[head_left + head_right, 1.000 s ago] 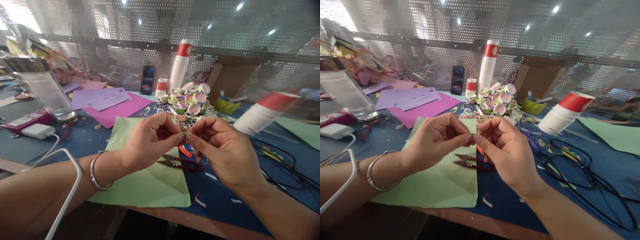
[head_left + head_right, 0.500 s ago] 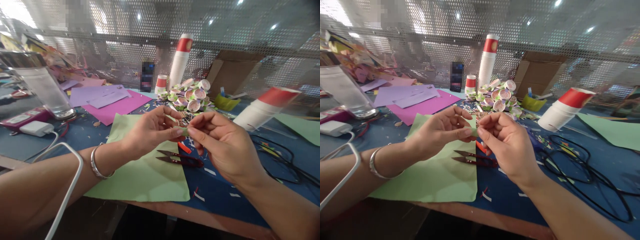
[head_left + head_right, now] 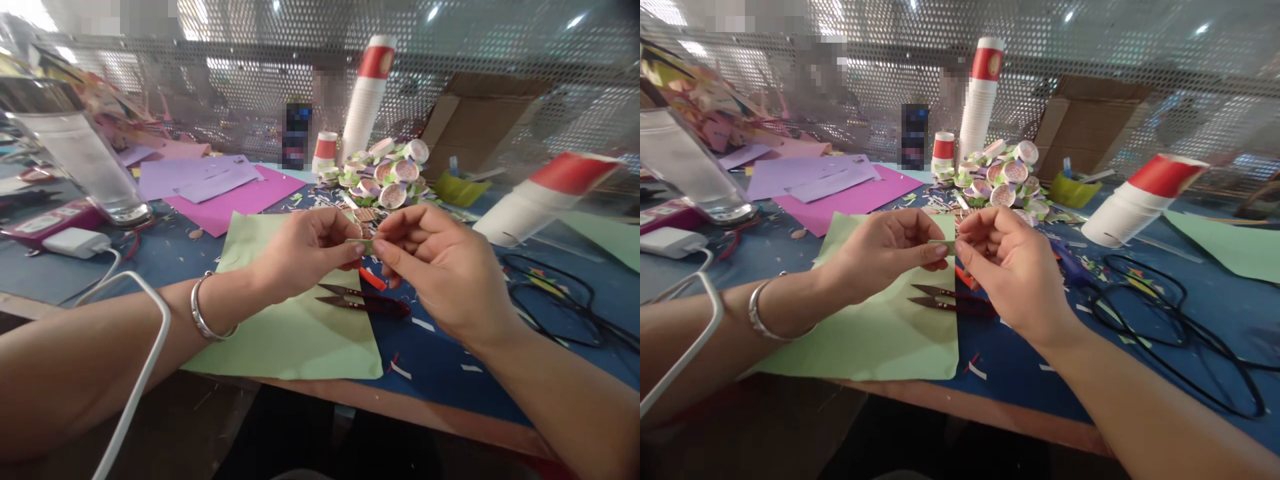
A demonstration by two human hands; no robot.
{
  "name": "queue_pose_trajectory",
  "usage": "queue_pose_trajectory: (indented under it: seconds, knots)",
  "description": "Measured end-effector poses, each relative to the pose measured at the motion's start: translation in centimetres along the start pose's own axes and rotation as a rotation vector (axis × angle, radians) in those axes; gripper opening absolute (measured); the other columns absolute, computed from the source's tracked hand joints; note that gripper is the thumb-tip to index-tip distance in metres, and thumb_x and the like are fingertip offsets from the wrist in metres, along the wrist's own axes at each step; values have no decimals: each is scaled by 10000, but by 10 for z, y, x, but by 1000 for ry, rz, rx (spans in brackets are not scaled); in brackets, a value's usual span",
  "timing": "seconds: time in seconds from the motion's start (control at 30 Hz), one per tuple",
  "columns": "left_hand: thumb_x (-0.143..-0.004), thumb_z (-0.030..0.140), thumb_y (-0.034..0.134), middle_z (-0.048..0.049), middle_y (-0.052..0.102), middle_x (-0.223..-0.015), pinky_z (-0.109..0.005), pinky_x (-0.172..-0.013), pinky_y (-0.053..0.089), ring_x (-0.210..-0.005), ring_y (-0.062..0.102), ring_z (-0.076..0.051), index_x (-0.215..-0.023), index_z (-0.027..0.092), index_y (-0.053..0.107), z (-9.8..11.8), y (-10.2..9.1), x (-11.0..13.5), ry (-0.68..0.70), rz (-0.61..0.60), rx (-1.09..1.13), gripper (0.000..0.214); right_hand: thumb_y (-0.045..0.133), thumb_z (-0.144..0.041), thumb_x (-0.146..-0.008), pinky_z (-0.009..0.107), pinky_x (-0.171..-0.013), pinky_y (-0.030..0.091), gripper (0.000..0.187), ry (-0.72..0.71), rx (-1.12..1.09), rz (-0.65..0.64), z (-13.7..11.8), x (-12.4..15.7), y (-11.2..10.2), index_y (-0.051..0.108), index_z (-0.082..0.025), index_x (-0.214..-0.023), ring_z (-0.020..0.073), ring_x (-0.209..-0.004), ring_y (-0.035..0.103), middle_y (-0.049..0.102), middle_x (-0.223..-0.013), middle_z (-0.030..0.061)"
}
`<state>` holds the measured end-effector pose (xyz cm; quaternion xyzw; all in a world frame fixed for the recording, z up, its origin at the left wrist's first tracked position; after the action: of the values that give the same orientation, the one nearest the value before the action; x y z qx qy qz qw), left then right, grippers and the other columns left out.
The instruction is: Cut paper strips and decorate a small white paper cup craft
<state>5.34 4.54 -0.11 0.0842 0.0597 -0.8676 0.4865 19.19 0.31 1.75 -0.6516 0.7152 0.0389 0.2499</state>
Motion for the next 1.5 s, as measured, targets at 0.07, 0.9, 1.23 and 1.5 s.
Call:
queue_pose_trajectory:
  seconds: [0.07,0.9,1.23,1.5]
  knots:
    - [-870,68,727,8,673,-701,-238,-671,575,-675,700,-108,-808,122,655,-7,3,0,-101,-45,44,110,773,-219,-856,247,-501,508,163,-14,27,-18,1,0,1,633,-237,-938,119,-607,617,681,-819,-11]
    - [-932,48,664,-20,725,-808,-203,-673,461,-636,608,-47,-772,118,639,-15,-45,-14,-232,210,324,177,563,-405,-1004,323,-682,477,216,4,504,-517,3,13,22,688,-236,-957,204,-844,629,706,-968,47]
    - [-936,163,709,-56,768,-940,-238,-670,437,-749,671,-92,-814,144,632,-22,-35,-10,-288,119,329,146,648,-452,-991,288,-706,551,213,255,-141,-274,18,7,5,645,-239,-990,186,-843,669,720,-955,38]
    - [-924,126,698,-64,778,-896,-226,-675,439,-696,651,-73,-800,135,646,-19,-19,-9,-270,-13,353,135,652,-354,-972,193,-381,319,141,294,-213,-130,17,6,0,570,-250,-1019,76,-477,452,629,-777,-41]
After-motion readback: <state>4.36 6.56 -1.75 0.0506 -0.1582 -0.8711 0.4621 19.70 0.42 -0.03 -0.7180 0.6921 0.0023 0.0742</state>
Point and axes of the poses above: each hand's wrist, its own x-axis away from the middle knuckle, its own y-axis out of the palm, z = x × y, the point moved 9 cm from there along -x, towards the middle knuckle
